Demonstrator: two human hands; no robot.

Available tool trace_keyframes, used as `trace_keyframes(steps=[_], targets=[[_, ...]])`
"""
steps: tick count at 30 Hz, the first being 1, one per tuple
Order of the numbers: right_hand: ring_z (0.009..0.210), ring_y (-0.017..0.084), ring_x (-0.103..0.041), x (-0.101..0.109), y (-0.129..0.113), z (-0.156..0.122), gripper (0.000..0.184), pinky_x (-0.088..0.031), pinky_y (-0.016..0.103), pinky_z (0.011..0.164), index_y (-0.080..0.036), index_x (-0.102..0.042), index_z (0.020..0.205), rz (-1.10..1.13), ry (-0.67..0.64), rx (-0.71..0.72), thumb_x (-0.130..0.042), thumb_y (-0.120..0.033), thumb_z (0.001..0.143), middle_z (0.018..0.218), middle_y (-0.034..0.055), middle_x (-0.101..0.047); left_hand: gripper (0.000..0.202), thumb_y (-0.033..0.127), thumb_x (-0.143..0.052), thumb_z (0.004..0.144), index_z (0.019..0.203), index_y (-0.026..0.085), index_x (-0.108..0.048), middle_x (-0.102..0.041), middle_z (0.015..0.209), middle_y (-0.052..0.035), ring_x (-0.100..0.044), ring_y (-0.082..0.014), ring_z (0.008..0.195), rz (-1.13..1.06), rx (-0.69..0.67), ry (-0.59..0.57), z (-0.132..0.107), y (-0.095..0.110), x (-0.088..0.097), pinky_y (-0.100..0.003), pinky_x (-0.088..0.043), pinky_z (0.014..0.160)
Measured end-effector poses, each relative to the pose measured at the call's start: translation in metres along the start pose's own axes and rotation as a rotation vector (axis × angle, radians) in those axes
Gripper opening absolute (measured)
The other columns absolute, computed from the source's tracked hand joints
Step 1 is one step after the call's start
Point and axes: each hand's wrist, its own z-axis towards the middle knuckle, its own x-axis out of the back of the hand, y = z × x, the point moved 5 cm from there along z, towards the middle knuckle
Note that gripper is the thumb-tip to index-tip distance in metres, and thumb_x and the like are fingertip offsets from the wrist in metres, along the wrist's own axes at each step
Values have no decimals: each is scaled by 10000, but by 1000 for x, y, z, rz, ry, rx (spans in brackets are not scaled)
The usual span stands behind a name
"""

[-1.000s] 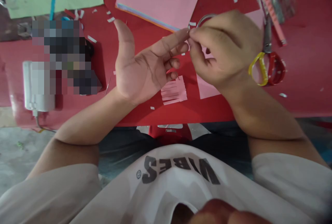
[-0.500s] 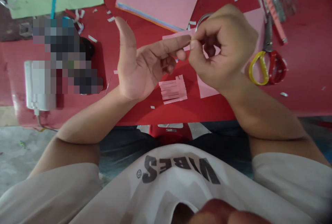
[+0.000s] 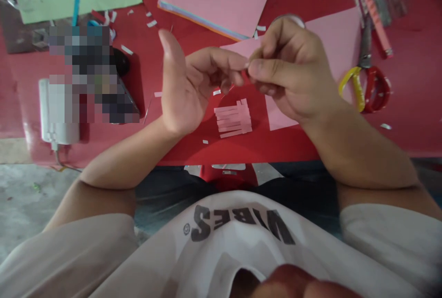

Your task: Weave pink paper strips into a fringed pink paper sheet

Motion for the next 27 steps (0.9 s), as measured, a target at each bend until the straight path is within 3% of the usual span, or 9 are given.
trace_keyframes(steps=[3,6,8,10,13,17,19,22,27], targets=[[549,136,-494,-3,-1,-1,321,-379,326,452,-291,-585,920,-60,-114,54,-772,-530,814,872,2,-648,883,852,-286,949,692,163,-774,-617,665,-64,-561,-116,620,-156,218,-54,5,-10,6,-255,-454,623],[677,162,-611,4,-13,-7,224,-492,343,571,-299,-634,1009,-385,30,232,-676,-506,933,979,25,-716,871,878,-353,918,804,127,-777,-646,728,-53,-570,-106,624,-295,402,-105,9,-18,13,-260,-509,643],[814,198,-683,8,-21,-10,173,-540,371,702,-315,-672,1058,-677,113,375,-619,-461,982,1015,28,-748,896,896,-337,905,863,118,-779,-671,747,-64,-577,-119,616,-318,444,-129,11,-20,15,-279,-523,633],[905,227,-723,8,-25,-13,185,-542,401,789,-354,-707,1121,-895,105,561,-575,-418,1008,1046,15,-772,907,929,-328,873,856,137,-771,-683,734,-71,-577,-131,597,-328,459,-131,12,-20,16,-292,-523,612],[895,235,-746,10,-26,-15,268,-513,412,764,-413,-707,1209,-1049,72,776,-529,-341,1022,1058,-8,-795,902,928,-287,876,844,164,-765,-708,744,-80,-590,-140,591,-332,489,-129,11,-20,15,-296,-534,617],[809,211,-741,13,-27,-15,353,-456,414,693,-438,-680,1269,-1194,63,925,-489,-274,1022,1079,-37,-806,934,933,-238,871,861,173,-781,-735,792,-98,-614,-145,605,-285,511,-138,11,-19,14,-272,-552,619],[791,213,-728,13,-28,-14,358,-446,417,693,-427,-684,1264,-1260,20,943,-468,-275,1022,1050,-37,-804,953,955,-246,845,869,173,-791,-742,810,-105,-614,-144,601,-246,494,-146,13,-19,16,-261,-552,595],[779,221,-690,12,-26,-10,301,-412,418,686,-390,-715,1146,-1399,-83,852,-450,-316,1024,955,-18,-778,970,968,-272,825,872,156,-802,-756,848,-134,-635,-154,629,-167,488,-153,19,-20,21,-252,-547,573],[758,219,-631,9,-24,-5,257,-336,413,633,-297,-657,968,-1543,-202,727,-510,-505,1000,899,20,-730,1120,1061,-218,698,862,131,-820,-787,954,-214,-705,-252,791,-42,542,-206,27,-22,27,-287,-503,539]])
